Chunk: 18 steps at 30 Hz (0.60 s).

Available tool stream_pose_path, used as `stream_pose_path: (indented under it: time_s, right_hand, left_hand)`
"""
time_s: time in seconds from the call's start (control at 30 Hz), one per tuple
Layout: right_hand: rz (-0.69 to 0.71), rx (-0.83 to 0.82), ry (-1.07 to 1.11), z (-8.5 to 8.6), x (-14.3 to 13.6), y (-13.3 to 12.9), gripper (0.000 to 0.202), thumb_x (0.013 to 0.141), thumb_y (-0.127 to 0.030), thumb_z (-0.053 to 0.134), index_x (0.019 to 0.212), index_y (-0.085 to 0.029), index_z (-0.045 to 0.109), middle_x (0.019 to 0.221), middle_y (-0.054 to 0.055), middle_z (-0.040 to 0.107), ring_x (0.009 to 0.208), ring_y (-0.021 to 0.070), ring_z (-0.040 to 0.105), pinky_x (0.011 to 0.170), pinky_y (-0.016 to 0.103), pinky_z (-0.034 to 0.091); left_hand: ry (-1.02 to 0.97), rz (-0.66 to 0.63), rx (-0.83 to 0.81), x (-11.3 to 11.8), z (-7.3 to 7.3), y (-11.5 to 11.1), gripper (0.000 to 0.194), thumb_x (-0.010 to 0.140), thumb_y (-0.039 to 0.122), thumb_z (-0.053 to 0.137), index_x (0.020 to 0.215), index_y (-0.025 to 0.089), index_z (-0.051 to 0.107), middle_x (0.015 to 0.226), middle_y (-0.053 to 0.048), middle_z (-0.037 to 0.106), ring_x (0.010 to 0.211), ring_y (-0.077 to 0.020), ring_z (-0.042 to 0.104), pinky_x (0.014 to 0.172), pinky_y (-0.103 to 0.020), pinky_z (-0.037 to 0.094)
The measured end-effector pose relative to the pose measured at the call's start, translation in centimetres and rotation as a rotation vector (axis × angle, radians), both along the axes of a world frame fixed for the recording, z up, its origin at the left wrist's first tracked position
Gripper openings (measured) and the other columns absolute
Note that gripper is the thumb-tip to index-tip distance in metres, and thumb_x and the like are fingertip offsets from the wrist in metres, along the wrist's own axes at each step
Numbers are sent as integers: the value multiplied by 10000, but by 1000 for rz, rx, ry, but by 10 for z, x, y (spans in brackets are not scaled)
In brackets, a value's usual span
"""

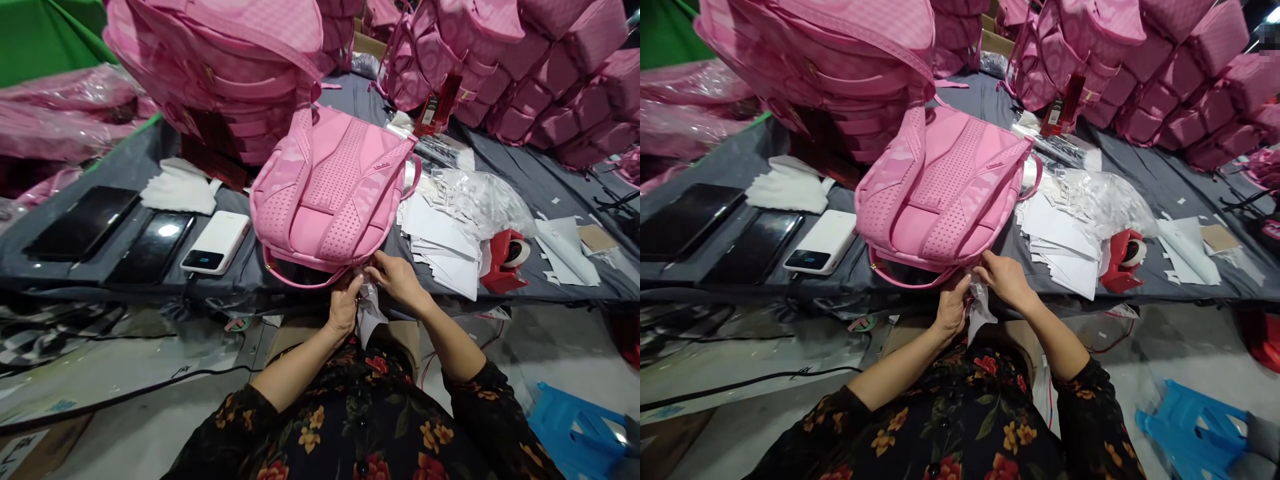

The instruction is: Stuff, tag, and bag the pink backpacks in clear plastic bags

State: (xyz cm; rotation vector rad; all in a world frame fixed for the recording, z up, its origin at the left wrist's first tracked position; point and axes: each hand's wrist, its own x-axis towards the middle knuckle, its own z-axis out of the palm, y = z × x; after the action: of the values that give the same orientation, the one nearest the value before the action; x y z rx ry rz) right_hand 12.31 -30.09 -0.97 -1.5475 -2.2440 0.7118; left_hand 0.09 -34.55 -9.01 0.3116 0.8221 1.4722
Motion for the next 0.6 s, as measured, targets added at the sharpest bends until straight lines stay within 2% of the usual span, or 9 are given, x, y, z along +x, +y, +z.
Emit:
stream_pose_path:
  time_s: [0.13,0.27,0.37,0.43,0.6]
  right_hand:
    - [125,-142,235,-2,12,5,168,976,-335,533,844,-231,526,732,-12,660,665,146,596,658,251,405]
    - [173,-251,446,-21,12,6,210,971,-407,486,869,-225,510,730,-19,635,669,144,594,683,268,468]
    - [117,-306,510,-39,5,4,177,949,-398,480,982,-229,521,739,-37,616,621,134,575,648,268,478]
    - [63,-269,457,-47,2,3,142,920,-344,499,1001,-233,531,721,-42,614,610,133,573,626,257,455]
    - [-138,-81,297,-47,2,-1,155,808,-303,637,908,-238,538,600,-68,583,531,129,498,562,249,358]
  left_hand:
    - [-2,-16,-94,0,2,2,346,651,407,884,875,182,747,813,-46,772,904,-257,754,853,-363,587]
    - [11,-24,-131,-1,0,3,409,626,439,905,893,174,745,731,-29,750,778,-229,754,766,-335,599]
    - [33,8,-116,-1,-3,3,456,600,464,922,915,176,762,789,-32,767,782,-219,751,794,-344,599]
    - [54,25,-96,-1,-6,3,450,589,464,931,905,183,776,842,-36,781,833,-223,749,830,-351,593]
    - [71,67,-107,0,-10,4,397,606,427,931,886,185,788,908,-48,793,916,-225,733,926,-362,559]
